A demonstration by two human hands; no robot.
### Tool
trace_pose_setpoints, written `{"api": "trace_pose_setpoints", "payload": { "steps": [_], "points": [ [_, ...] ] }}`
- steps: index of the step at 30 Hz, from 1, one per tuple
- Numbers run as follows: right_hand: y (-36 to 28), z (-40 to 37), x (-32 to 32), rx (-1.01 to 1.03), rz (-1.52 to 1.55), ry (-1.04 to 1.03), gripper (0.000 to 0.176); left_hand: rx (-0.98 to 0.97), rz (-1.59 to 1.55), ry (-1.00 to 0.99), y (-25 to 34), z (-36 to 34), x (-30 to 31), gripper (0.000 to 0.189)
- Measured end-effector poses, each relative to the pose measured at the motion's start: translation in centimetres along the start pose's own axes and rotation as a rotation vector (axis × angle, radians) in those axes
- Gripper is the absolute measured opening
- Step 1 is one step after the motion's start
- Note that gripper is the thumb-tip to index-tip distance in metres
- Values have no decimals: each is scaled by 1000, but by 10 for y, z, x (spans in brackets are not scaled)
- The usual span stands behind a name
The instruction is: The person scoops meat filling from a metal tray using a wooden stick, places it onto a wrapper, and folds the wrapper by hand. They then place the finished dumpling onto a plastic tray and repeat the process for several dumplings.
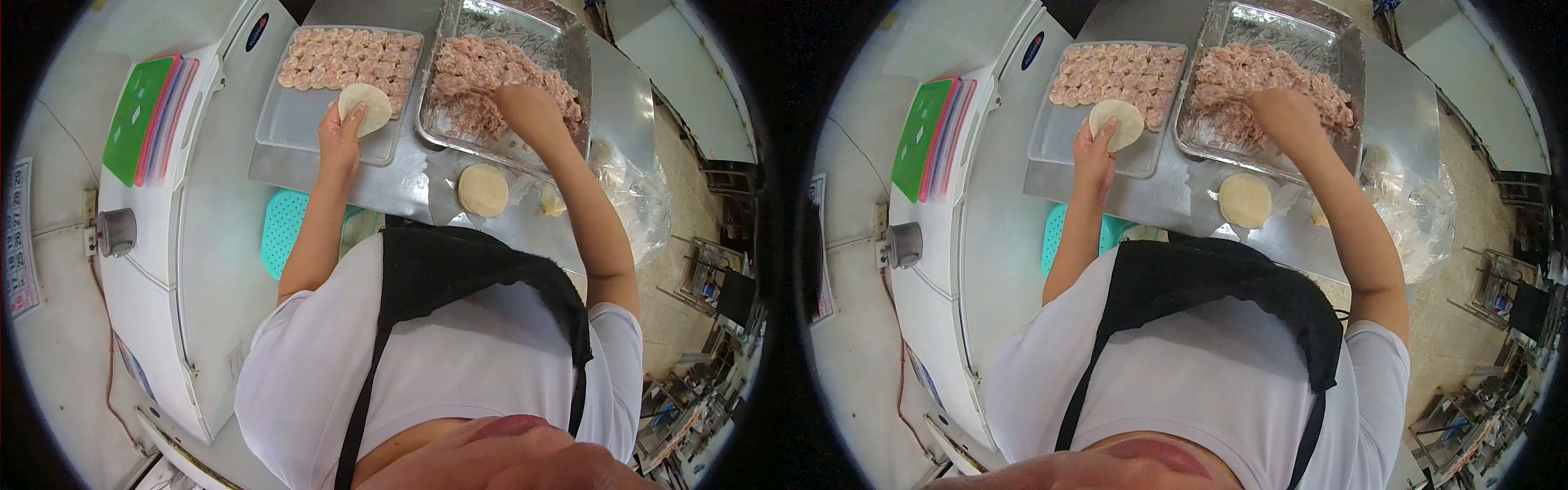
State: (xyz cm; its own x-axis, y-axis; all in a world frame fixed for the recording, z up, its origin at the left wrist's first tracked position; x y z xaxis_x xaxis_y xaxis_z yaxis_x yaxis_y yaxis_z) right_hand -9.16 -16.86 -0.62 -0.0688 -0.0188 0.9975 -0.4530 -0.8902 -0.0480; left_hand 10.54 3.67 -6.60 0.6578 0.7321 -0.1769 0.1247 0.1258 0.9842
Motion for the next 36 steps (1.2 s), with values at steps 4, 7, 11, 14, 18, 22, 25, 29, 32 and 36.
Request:
{"api": "trace_pose_setpoints", "payload": {
  "steps": [4,7,11,14,18,22,25,29,32,36],
  "points": [
    [-20,-7,-19,80,-74,4,16,16,-120,10,-2,1,3,25],
    [-13,-28,-44,114,-7,-119,20,-7,-144,23,-4,-1,3,26],
    [7,-51,-57,26,363,-208,30,34,-216,118,-7,-7,-12,29],
    [19,-63,-52,-6,713,-205,34,64,-327,127,-8,-10,-34,31],
    [30,-74,-23,-200,970,-36,32,223,-572,-44,-14,-9,-98,36],
    [27,-72,-15,-328,1283,114,30,256,-845,-225,30,-13,-173,54],
    [30,-78,-7,-57,937,268,31,271,-933,-231,23,-1,-180,73],
    [24,-104,48,-36,325,81,27,272,-920,-221,3,5,-175,81],
    [24,-108,53,-30,402,245,25,240,-838,-167,18,-3,-185,81],
    [29,-108,69,21,227,115,23,317,-728,-49,27,-9,-184,76]
  ]
}}
Point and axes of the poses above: each hand's wrist, its own z-axis towards the middle knuckle, its own x-axis out of the back of the hand, y = z × x, the point moved 5 cm from there along z, towards the middle knuckle, and after that the axes turned 4 degrees about z, right-handed, at the moved point
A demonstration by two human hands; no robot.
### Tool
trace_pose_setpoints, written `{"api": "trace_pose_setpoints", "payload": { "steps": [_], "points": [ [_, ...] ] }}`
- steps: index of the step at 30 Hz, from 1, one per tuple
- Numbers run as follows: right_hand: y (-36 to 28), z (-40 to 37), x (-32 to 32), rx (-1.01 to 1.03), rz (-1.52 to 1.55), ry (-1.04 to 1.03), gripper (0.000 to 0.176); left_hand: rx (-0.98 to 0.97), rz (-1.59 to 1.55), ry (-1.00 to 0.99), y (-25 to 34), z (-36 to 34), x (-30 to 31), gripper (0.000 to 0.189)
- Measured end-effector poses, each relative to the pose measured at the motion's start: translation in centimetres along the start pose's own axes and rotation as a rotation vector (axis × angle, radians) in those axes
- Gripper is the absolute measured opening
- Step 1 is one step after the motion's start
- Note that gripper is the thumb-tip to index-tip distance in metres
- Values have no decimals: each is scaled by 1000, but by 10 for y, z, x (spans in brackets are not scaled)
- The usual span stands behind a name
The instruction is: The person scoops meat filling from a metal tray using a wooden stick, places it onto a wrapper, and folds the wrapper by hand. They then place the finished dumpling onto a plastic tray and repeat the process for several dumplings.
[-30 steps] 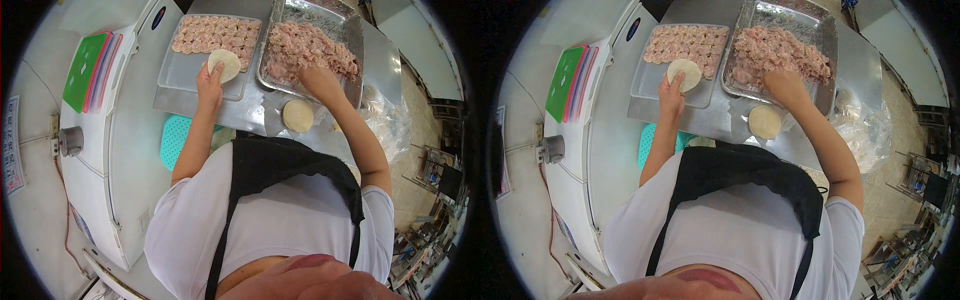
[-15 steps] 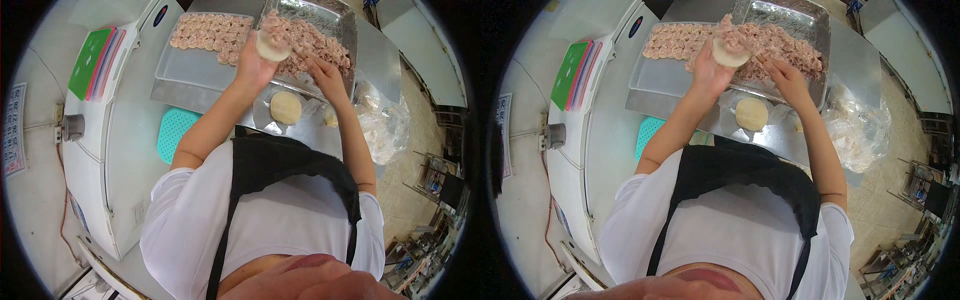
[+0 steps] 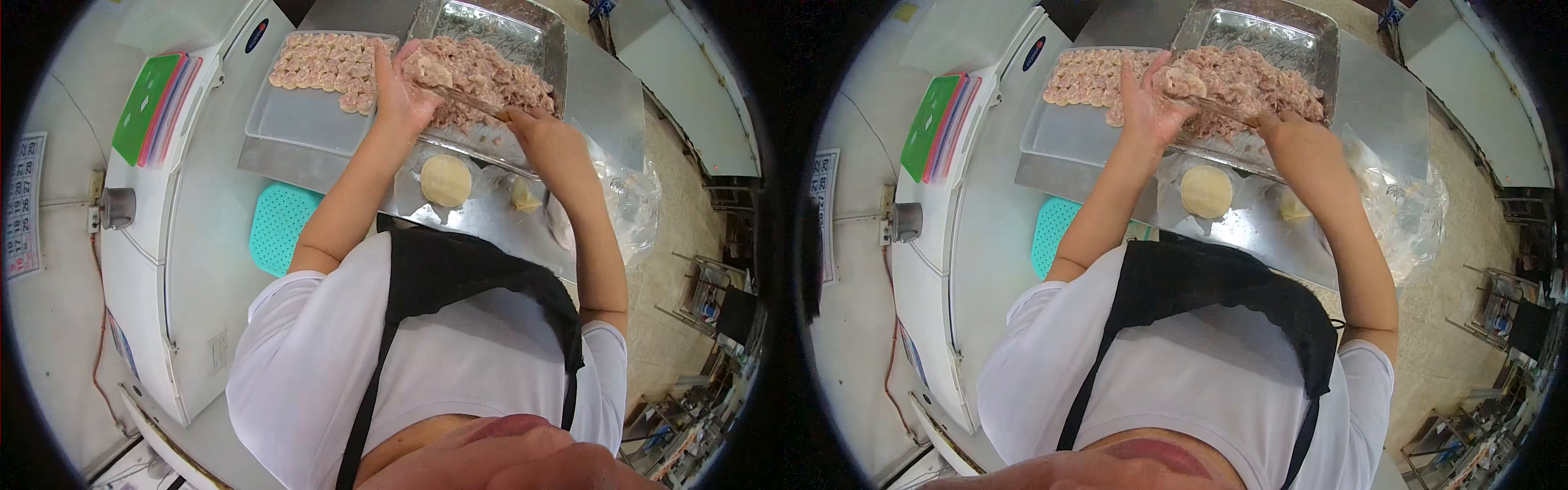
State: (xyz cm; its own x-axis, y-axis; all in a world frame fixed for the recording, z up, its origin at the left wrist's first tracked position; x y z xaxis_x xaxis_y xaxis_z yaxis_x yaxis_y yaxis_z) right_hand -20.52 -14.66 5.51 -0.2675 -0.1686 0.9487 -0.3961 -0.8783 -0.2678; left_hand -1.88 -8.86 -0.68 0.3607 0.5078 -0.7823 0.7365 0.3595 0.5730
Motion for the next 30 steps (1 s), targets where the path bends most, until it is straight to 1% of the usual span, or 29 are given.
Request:
{"api": "trace_pose_setpoints", "payload": {
  "steps": [1,2,3,4,5,6,7,8,9,10,11,12,13,15,16,18,19,21,22,24,25,27,28,30],
  "points": [
    [-9,-4,14,-43,-134,-54,22,-2,-1,0,1,4,5,76],
    [-21,-6,23,-18,-36,47,21,15,28,-70,0,11,10,74],
    [-21,-3,14,-20,-37,47,21,32,56,-139,1,11,7,73],
    [-18,2,-3,1,16,69,21,33,55,-141,1,11,6,73],
    [-16,7,-13,23,68,92,22,30,20,-98,7,4,-3,71],
    [-12,9,-15,23,66,93,22,25,-16,-54,11,1,-6,69],
    [-5,11,-13,72,89,111,22,15,-21,-55,13,8,5,69],
    [-1,12,-11,119,117,130,24,45,-107,-105,13,18,23,62],
    [4,12,-10,119,118,134,24,82,-189,-157,19,20,26,57],
    [14,10,-8,8,392,173,26,83,-185,-161,22,21,30,57],
    [22,8,-7,-104,664,208,28,47,75,-291,29,8,18,55],
    [17,7,3,-220,687,94,32,11,335,-419,33,-3,7,57],
    [15,7,10,-224,686,95,32,15,334,-421,38,-8,3,57],
    [8,4,3,-333,961,-200,32,-453,1023,-523,56,-20,-13,63],
    [6,2,7,-332,962,-201,32,-453,1024,-522,59,-17,-13,63],
    [-1,0,15,-209,951,-234,31,-631,1311,-700,60,-13,-21,65],
    [-2,1,12,-208,951,-235,31,-631,1311,-698,61,-11,-19,65],
    [-5,0,1,-159,860,-164,30,-276,1433,-528,52,3,2,57],
    [1,-2,-7,-160,860,-165,30,-275,1433,-528,50,9,3,57],
    [16,3,-26,-111,857,-171,31,-356,1366,-910,37,7,-6,44],
    [27,4,-38,-106,860,-172,31,-356,1371,-905,32,6,-4,44],
    [48,9,-47,20,756,-73,31,-411,1539,-756,23,6,-2,31],
    [58,12,-47,23,761,-73,31,-409,1545,-753,21,4,-5,31],
    [69,17,-31,40,352,47,28,-11,1516,-496,14,8,0,32]
  ]
}}
Point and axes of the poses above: each hand's wrist, its own z-axis towards the middle knuckle, its own x-axis out of the back of the hand, y = z × x, the point moved 5 cm from there along z, towards the middle knuckle, and after that the axes turned 4 degrees about z, right-handed, at the moved point
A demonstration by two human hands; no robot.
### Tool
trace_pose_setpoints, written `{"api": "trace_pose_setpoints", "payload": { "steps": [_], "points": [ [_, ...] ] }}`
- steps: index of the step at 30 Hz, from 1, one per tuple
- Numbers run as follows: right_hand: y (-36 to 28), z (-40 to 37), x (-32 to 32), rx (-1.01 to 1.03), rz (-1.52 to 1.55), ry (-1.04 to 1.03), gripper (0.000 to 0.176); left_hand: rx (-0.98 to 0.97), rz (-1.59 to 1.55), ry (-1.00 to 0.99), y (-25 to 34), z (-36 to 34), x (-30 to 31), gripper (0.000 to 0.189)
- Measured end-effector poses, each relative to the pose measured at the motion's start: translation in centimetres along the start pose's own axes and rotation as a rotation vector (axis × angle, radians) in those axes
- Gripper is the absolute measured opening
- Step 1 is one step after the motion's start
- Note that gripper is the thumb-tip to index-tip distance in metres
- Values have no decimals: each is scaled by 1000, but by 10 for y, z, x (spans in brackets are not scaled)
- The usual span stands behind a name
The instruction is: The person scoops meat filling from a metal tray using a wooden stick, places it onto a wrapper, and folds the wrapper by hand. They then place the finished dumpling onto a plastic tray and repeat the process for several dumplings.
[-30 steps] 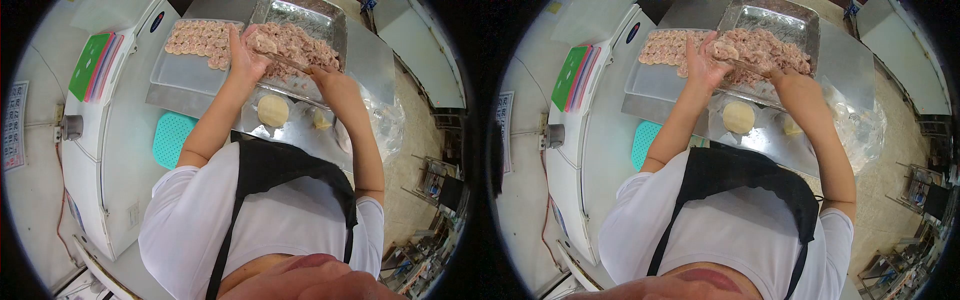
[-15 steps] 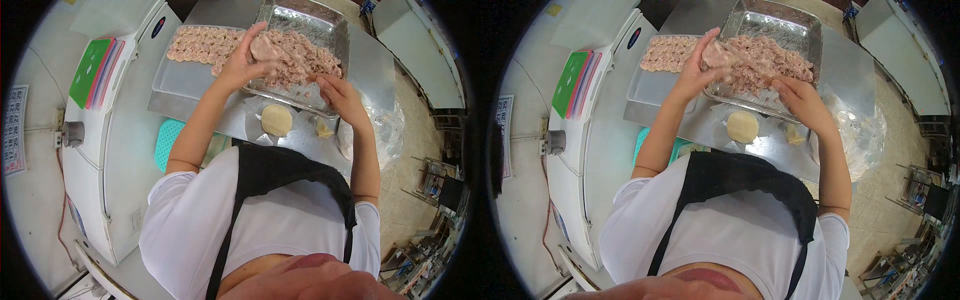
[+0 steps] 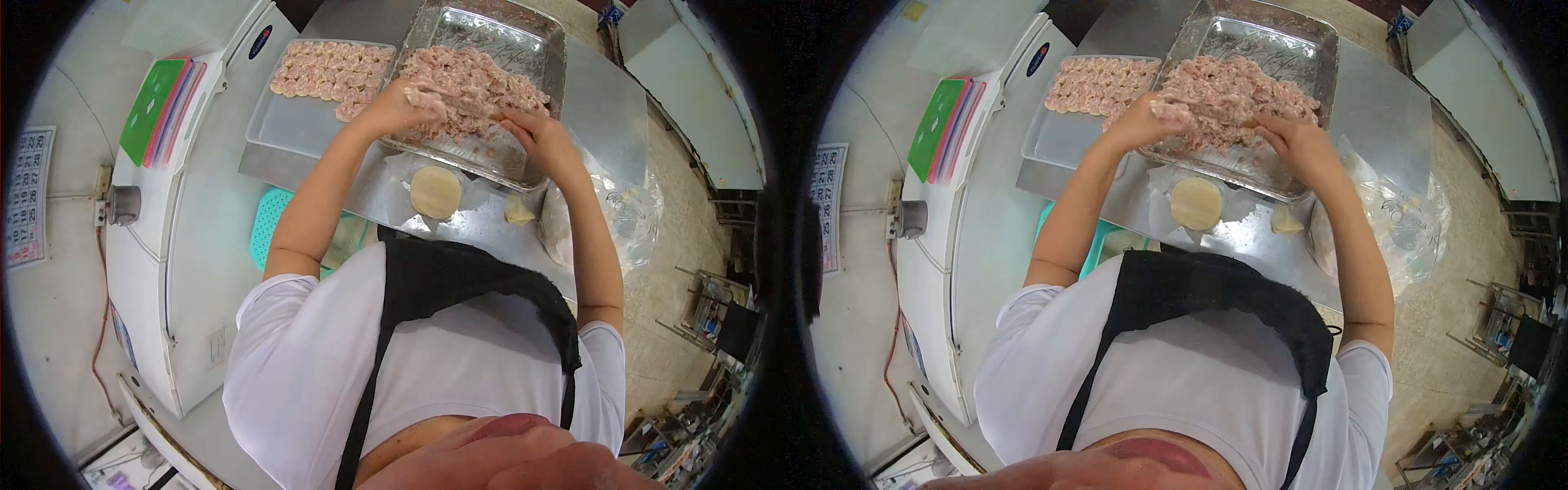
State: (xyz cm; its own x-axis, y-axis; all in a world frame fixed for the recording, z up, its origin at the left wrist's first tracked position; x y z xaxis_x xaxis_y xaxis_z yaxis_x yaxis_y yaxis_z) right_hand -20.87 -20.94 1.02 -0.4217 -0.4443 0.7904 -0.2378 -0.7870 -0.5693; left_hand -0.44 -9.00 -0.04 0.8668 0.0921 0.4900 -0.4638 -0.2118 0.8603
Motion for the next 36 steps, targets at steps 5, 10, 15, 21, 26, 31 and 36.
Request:
{"api": "trace_pose_setpoints", "payload": {
  "steps": [5,10,15,21,26,31,36],
  "points": [
    [-24,-17,-12,-4,-212,89,23,-58,215,163,-24,18,-6,43],
    [52,-27,-17,-186,-271,-68,25,-134,390,407,-10,-7,-12,61],
    [26,-55,43,-318,464,-57,32,-276,277,332,51,-23,-8,64],
    [14,-44,11,-152,540,-183,31,-457,479,181,78,-12,-25,42],
    [-8,-45,25,33,41,108,23,-224,313,258,20,5,-28,46],
    [43,-35,-13,-81,-453,-91,22,-72,309,148,24,-6,-30,56],
    [42,-51,30,-216,-63,-45,28,4,136,167,47,-44,-13,64]
  ]
}}
Point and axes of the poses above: each hand's wrist, its own z-axis towards the middle knuckle, its own x-axis out of the back of the hand, y = z × x, the point moved 5 cm from there along z, towards the middle knuckle, and after that the axes turned 4 degrees about z, right-handed, at the moved point
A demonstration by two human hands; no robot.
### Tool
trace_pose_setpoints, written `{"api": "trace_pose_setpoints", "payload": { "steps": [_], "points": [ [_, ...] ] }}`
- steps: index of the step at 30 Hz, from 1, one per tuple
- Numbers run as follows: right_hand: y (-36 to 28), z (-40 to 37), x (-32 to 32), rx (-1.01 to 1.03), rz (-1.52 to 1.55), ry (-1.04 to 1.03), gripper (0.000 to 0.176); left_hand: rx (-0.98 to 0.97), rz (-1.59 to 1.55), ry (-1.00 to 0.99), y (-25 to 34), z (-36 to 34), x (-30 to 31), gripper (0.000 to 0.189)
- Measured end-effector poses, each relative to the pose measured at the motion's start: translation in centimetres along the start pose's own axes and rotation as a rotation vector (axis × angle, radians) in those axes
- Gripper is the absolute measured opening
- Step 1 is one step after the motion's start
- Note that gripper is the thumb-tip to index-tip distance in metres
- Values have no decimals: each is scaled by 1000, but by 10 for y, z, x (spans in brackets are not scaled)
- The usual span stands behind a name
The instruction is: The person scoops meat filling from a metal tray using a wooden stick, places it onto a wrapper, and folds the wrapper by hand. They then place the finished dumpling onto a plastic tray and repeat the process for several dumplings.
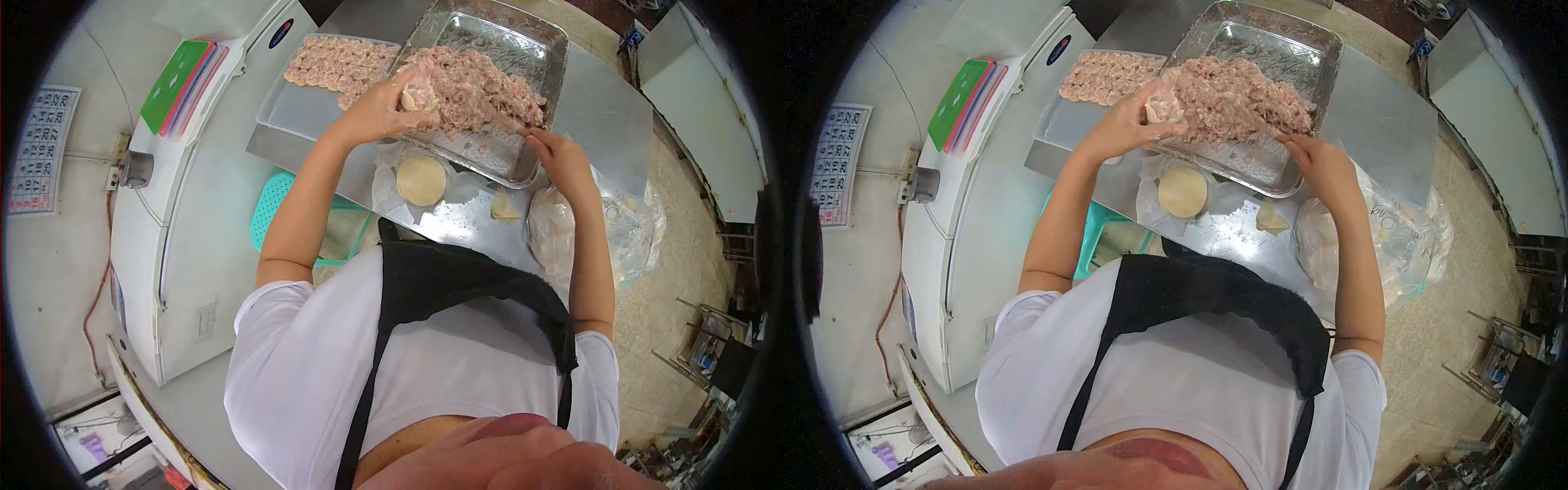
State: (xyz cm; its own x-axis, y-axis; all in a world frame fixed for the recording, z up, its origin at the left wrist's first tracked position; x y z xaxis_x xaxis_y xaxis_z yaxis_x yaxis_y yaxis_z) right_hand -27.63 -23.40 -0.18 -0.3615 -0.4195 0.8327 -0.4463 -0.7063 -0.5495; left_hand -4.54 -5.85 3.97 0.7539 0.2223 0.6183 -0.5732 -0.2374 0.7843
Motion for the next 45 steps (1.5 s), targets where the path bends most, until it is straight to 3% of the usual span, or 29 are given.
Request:
{"api": "trace_pose_setpoints", "payload": {
  "steps": [1,3,4,6,7,9,10,12,16,17,18,19,21,22,24,25,27,28,30,31,33,37,39,40,41,42,43,45],
  "points": [
    [-14,-6,10,3,-10,-4,28,-2,-9,5,0,0,1,64],
    [-45,-17,19,163,562,-35,29,-265,128,120,10,-2,6,59],
    [-56,-17,11,161,561,-38,29,-262,125,120,9,-1,4,59],
    [-76,-19,-6,218,509,-114,29,-502,100,115,19,-3,-1,56],
    [-70,-16,-3,215,504,-113,29,-505,95,115,20,-2,-1,56],
    [-48,-3,13,204,262,-163,28,-241,78,-65,8,3,-7,51],
    [-42,-5,23,183,286,-168,29,-240,78,-59,5,2,-6,51],
    [-43,-10,19,117,397,-245,30,-346,105,96,3,-6,-2,52],
    [-48,-21,-14,-67,640,-364,34,-365,119,115,-6,-8,2,51],
    [-50,-24,-21,-160,735,-401,34,-488,163,181,-9,-10,3,51],
    [-51,-24,-28,-96,778,-366,34,-611,207,246,-12,-14,5,51],
    [-53,-25,-28,-100,778,-363,34,-614,205,243,-20,-15,5,51],
    [-54,-27,-25,-174,834,-302,35,-408,77,200,-22,-11,9,53],
    [-58,-27,-25,-176,828,-291,35,-420,72,199,-20,-9,14,53],
    [-64,-29,-34,-276,797,-339,33,-352,122,20,-23,-6,13,63],
    [-73,-29,-36,-280,792,-331,33,-360,118,17,-30,-4,14,63],
    [-99,-29,-39,-242,830,-338,36,-558,210,125,-30,-9,23,55],
    [-113,-28,-37,-209,803,-323,35,-565,208,123,-34,-10,29,55],
    [-132,-22,-47,-162,692,-239,33,-295,193,43,-32,-14,49,48],
    [-143,-17,-48,-110,578,-164,32,-301,190,44,-41,-11,56,48],
    [-172,-8,-56,-53,431,-110,30,-563,-190,-194,-47,-10,63,47],
    [-183,20,-58,144,97,-33,26,-648,141,-191,-72,-16,88,46],
    [-205,24,-46,166,33,30,25,-410,158,-141,-91,-14,99,48],
    [-222,22,-40,107,-120,121,24,-414,155,-139,-94,-14,106,48],
    [-240,18,-37,47,-274,209,23,-241,44,-208,-103,-12,112,50],
    [-263,16,-44,103,-184,204,22,-68,-66,-278,-114,-12,115,52],
    [-263,21,-52,101,-190,203,22,-72,-70,-279,-121,-11,119,52],
    [-264,31,-71,195,-211,210,20,-580,103,-77,-109,-17,136,58]
  ]
}}
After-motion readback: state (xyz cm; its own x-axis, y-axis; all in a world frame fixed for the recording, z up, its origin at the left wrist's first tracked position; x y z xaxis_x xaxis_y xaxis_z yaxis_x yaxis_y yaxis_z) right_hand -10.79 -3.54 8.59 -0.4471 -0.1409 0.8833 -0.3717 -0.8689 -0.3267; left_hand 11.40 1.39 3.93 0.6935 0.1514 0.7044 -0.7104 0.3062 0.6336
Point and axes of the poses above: each hand's wrist, its own z-axis towards the middle knuckle, its own x-axis out of the back of the hand, y = z × x, the point moved 5 cm from there along z, towards the middle knuckle, and after that the axes turned 4 degrees about z, right-handed, at the moved point
